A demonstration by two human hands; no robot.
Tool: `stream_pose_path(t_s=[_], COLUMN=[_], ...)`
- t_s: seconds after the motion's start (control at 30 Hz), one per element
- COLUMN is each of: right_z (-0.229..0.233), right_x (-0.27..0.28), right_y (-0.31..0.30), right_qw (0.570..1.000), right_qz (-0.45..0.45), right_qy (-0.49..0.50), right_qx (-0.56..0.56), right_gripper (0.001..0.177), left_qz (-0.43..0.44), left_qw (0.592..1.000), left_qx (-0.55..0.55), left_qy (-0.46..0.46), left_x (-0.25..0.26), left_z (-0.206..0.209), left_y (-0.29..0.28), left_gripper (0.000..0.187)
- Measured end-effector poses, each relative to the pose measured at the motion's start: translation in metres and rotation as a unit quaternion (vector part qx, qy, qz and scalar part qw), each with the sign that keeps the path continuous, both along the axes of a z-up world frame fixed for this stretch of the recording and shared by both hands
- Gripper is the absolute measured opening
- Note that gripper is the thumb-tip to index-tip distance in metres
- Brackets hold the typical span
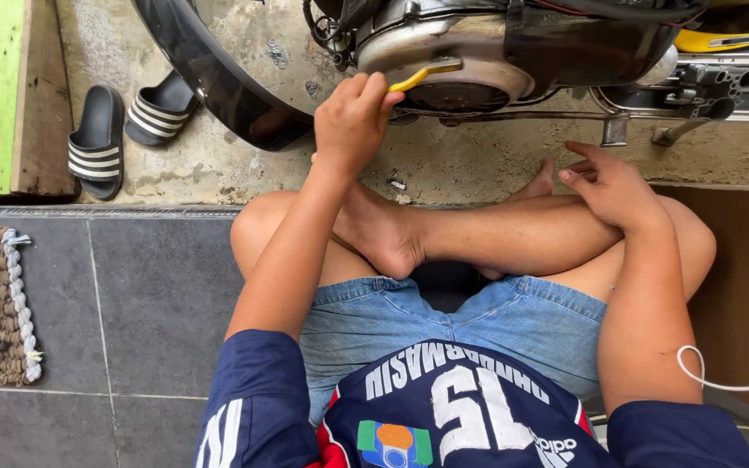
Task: Cleaning the metal casing of a motorcycle engine using a small brush
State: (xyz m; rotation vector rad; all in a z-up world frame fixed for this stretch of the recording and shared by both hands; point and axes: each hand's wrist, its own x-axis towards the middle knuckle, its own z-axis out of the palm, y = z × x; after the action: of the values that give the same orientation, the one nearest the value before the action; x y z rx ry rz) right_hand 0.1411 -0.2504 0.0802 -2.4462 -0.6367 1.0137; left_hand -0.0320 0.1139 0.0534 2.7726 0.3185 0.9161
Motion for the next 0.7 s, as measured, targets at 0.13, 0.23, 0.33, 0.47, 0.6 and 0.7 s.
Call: stream_pose_path(t_s=[0.13,0.23,0.33,0.47,0.6,0.7], right_z=[0.001,-0.003,0.0,-0.002,0.006,0.002], right_x=[-0.001,0.001,0.001,0.001,-0.003,-0.002], right_y=[0.0,0.002,0.005,0.001,0.003,0.003], right_qw=[1.0,1.0,1.0,1.0,1.0,1.0], right_qz=[-0.01,0.008,0.02,0.002,-0.012,-0.007], right_qy=[0.008,0.0,-0.006,0.006,0.018,0.013], right_qx=[-0.004,0.002,-0.012,0.002,0.001,0.0], right_gripper=[0.062,0.061,0.061,0.061,0.061,0.061], left_qz=[0.026,0.048,0.046,0.029,0.012,0.042], left_qw=[1.0,0.999,0.999,0.999,1.0,0.998], left_qx=[-0.006,-0.019,-0.019,-0.013,-0.007,-0.039], left_qy=[0.002,0.015,0.013,0.005,-0.013,0.0], left_x=[-0.022,-0.034,-0.025,-0.003,-0.016,-0.031], left_z=[-0.008,-0.011,-0.011,-0.014,-0.007,-0.012], left_y=[0.018,0.025,0.018,0.0,0.014,0.024], left_gripper=[0.042,0.041,0.043,0.042,0.044,0.042])
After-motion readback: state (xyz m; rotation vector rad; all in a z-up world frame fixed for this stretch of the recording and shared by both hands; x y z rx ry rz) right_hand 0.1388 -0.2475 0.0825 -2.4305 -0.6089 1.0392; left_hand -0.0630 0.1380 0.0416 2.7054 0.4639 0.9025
